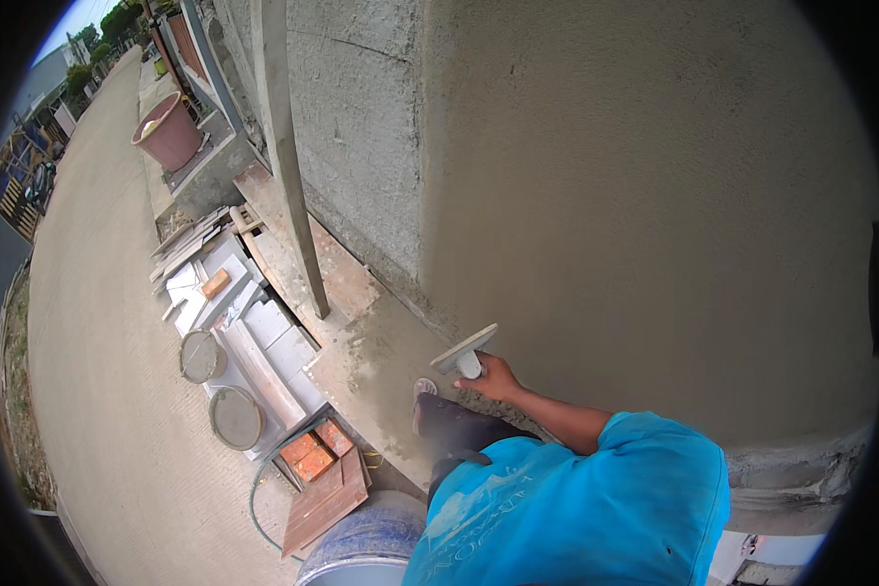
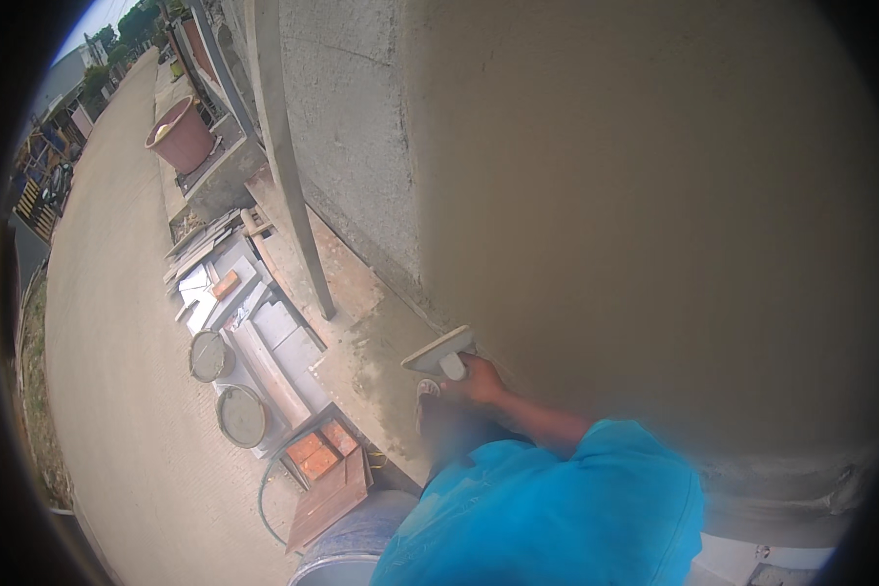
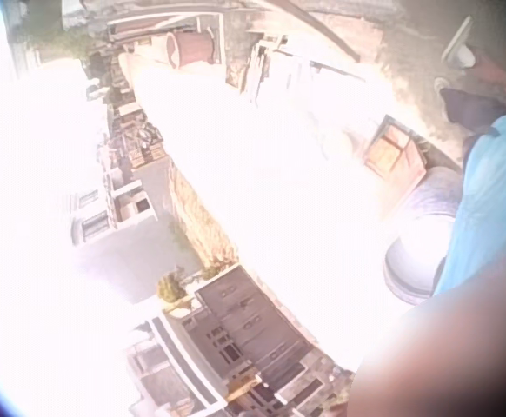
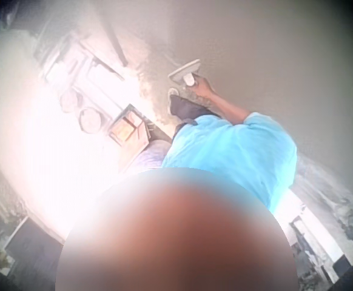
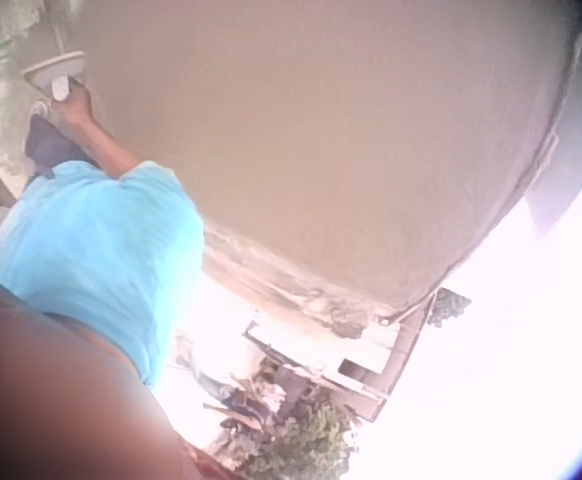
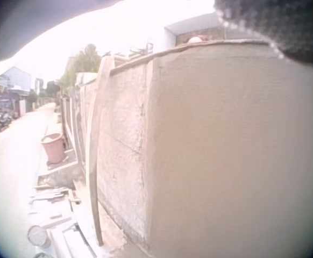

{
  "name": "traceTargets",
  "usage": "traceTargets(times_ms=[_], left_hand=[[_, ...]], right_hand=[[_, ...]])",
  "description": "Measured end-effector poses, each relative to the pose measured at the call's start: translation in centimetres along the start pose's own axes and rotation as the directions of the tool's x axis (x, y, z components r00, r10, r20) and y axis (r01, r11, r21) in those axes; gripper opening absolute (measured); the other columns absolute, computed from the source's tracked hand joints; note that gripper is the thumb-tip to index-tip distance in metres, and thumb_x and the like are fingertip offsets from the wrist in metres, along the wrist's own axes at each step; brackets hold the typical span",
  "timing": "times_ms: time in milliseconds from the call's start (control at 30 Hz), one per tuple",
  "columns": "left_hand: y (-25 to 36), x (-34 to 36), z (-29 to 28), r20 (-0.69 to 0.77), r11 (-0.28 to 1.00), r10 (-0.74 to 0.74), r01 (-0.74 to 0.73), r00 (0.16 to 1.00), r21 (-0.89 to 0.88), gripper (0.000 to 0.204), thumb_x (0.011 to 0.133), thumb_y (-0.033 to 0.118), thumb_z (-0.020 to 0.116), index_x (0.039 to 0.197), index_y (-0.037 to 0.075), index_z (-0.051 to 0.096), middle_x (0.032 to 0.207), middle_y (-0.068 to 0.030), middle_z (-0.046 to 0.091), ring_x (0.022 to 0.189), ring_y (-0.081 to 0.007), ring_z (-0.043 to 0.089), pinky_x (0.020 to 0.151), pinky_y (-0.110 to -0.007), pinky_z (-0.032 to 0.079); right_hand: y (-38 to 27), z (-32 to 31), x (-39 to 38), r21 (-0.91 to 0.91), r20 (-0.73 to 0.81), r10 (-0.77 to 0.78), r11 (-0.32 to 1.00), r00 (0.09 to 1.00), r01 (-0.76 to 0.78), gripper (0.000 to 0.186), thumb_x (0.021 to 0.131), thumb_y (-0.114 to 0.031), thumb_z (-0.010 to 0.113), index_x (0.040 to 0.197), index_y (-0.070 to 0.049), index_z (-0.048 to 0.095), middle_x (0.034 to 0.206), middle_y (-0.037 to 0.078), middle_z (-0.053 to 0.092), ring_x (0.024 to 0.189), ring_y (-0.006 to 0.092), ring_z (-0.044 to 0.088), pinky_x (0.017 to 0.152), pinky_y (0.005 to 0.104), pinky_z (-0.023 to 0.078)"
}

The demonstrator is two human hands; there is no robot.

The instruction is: The person scoops wet cement from a blue barrel using a trowel and applies it to a vertical wall. They smooth the surface with a float and trowel, repeatedly adding and leveling the material along the wall edge.

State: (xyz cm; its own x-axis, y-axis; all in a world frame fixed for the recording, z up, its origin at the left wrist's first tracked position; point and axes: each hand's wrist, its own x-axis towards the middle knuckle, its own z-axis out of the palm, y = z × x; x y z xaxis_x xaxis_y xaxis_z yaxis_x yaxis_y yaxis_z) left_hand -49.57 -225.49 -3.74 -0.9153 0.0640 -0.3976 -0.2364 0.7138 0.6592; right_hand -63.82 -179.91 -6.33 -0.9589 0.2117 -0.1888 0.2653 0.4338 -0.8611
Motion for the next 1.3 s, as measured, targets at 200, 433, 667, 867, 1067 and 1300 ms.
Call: traceTargets(times_ms=[200, 433, 667, 867, 1067, 1300], left_hand=[[8.3, 15.0, -6.8, 0.028, 0.983, 0.179, -0.177, 0.983, -0.046, 0.031, 0.096, 0.023, 0.061, 0.116, -0.002, 0.060, 0.108, -0.0156, 0.064, 0.100, -0.0260, 0.060, 0.094, -0.041, 0.047], [20.8, 32.8, -6.6, 0.256, 0.802, 0.595, -0.582, 0.762, -0.135, 0.035, 0.102, 0.029, 0.058, 0.118, -0.003, 0.060, 0.106, -0.0167, 0.064, 0.096, -0.0248, 0.060, 0.094, -0.039, 0.048], [36.6, 43.2, 0.9, 0.535, 0.679, 0.700, -0.673, 0.473, -0.293, 0.033, 0.098, 0.020, 0.061, 0.119, -0.005, 0.058, 0.111, -0.0174, 0.063, 0.103, -0.0260, 0.059, 0.097, -0.040, 0.048], [39.5, 43.1, 6.8, 0.724, 0.637, 0.658, -0.666, 0.208, -0.387, 0.033, 0.095, 0.013, 0.063, 0.120, -0.007, 0.057, 0.115, -0.0181, 0.063, 0.109, -0.0270, 0.059, 0.099, -0.041, 0.048], [38.2, 43.8, 8.0, 0.796, 0.681, 0.590, -0.611, 0.132, -0.403, 0.035, 0.092, 0.006, 0.066, 0.121, -0.009, 0.055, 0.120, -0.0187, 0.062, 0.115, -0.0280, 0.058, 0.102, -0.041, 0.048], [34.4, 42.1, 11.9, 0.856, 0.730, 0.514, -0.497, -0.055, -0.470, 0.039, 0.088, -0.002, 0.069, 0.122, -0.011, 0.054, 0.125, -0.0194, 0.062, 0.123, -0.0292, 0.058, 0.105, -0.042, 0.048]], right_hand=[[-5.0, 4.0, 9.4, -0.141, -0.023, -0.262, 0.956, 0.965, 0.257, 0.063, 0.070, -0.039, 0.086, 0.117, -0.001, 0.067, 0.106, 0.019, 0.071, 0.100, 0.0373, 0.068, 0.088, 0.0430, 0.053], [-15.6, 2.7, 16.0, -0.058, 0.095, -0.345, 0.935, 0.934, 0.351, 0.052, 0.064, -0.034, 0.087, 0.101, -0.001, 0.069, 0.094, 0.019, 0.068, 0.094, 0.0380, 0.066, 0.079, 0.0469, 0.051], [-20.2, 2.0, 18.8, -0.177, -0.177, -0.477, 0.876, 0.861, 0.449, 0.036, 0.078, -0.033, 0.072, 0.097, -0.002, 0.068, 0.090, 0.017, 0.067, 0.088, 0.0345, 0.064, 0.073, 0.0478, 0.049], [-12.6, 2.7, 18.9, -0.023, -0.572, -0.226, 0.965, 0.788, 0.260, 0.032, 0.088, -0.032, 0.059, 0.090, -0.002, 0.068, 0.089, 0.021, 0.068, 0.080, 0.0348, 0.062, 0.071, 0.0495, 0.047], [-14.7, 1.2, 13.1, 0.028, -0.738, -0.002, 0.999, 0.674, 0.034, 0.035, 0.082, -0.033, 0.067, 0.099, -0.002, 0.068, 0.092, 0.021, 0.069, 0.089, 0.0395, 0.068, 0.073, 0.0501, 0.053], [-6.3, 5.8, 2.5, 0.396, -0.793, 0.370, 0.917, 0.484, -0.053, 0.046, 0.091, -0.044, 0.069, 0.120, -0.007, 0.066, 0.097, 0.011, 0.072, 0.090, 0.0261, 0.071, 0.077, 0.0387, 0.055]])
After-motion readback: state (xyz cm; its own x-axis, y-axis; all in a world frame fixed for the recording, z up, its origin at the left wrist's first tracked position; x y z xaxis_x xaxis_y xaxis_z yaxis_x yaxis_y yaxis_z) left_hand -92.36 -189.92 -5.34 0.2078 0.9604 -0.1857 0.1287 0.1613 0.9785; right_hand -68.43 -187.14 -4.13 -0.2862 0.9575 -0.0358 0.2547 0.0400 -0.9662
